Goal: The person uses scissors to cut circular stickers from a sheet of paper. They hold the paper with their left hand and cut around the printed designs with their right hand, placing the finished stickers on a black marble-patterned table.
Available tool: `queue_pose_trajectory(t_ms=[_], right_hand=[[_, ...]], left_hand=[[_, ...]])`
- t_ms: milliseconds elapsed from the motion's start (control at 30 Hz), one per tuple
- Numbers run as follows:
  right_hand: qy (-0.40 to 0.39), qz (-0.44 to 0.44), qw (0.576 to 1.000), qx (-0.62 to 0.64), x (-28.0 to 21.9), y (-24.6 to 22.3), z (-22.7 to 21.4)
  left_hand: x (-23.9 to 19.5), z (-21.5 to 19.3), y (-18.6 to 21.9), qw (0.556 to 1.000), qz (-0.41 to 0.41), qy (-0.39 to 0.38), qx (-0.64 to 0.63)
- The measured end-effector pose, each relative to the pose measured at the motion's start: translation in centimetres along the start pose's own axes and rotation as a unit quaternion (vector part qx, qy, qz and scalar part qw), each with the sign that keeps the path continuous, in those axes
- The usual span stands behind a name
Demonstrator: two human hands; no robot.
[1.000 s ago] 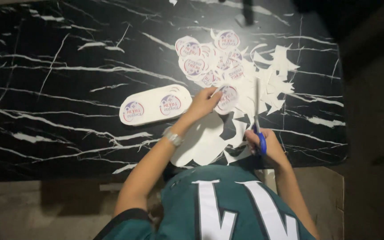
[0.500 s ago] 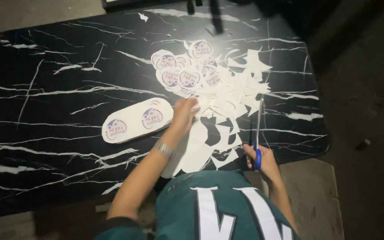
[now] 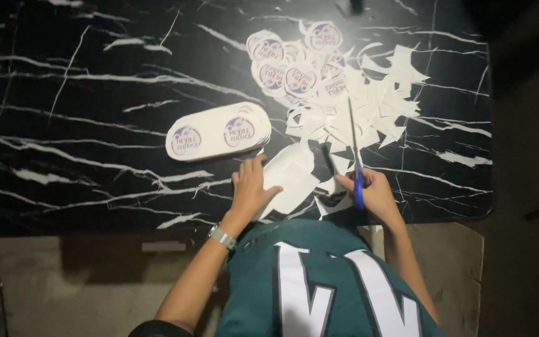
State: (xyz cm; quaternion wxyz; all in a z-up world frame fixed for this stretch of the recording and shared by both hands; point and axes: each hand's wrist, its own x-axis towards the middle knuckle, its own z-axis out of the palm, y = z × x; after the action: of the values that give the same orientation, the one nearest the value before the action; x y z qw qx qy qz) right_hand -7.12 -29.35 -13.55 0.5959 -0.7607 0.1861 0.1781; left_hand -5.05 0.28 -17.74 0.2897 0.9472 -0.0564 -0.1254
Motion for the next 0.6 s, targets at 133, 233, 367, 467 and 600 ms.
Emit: queue_pose_trajectory(t_ms=[133,233,367,467,600], right_hand=[[-0.016,0.008,1.000,-0.025,0.0,0.8,0.8],[-0.035,0.009,0.999,-0.030,-0.5,0.6,1.2],[-0.042,0.041,0.997,-0.048,-1.5,0.1,1.5],[-0.039,0.053,0.996,-0.061,-1.4,0.8,1.4],[-0.036,0.055,0.995,-0.068,-1.3,1.2,1.5]], left_hand=[[-0.7,-0.2,0.7,0.996,0.059,0.059,0.016],[-0.9,0.4,0.9,0.981,0.110,0.123,0.100],[-1.6,-0.1,2.7,0.981,0.152,0.099,0.064],[-1.3,1.3,2.2,0.992,0.113,0.045,0.027],[-0.9,1.2,2.5,0.992,-0.028,-0.123,-0.013]])
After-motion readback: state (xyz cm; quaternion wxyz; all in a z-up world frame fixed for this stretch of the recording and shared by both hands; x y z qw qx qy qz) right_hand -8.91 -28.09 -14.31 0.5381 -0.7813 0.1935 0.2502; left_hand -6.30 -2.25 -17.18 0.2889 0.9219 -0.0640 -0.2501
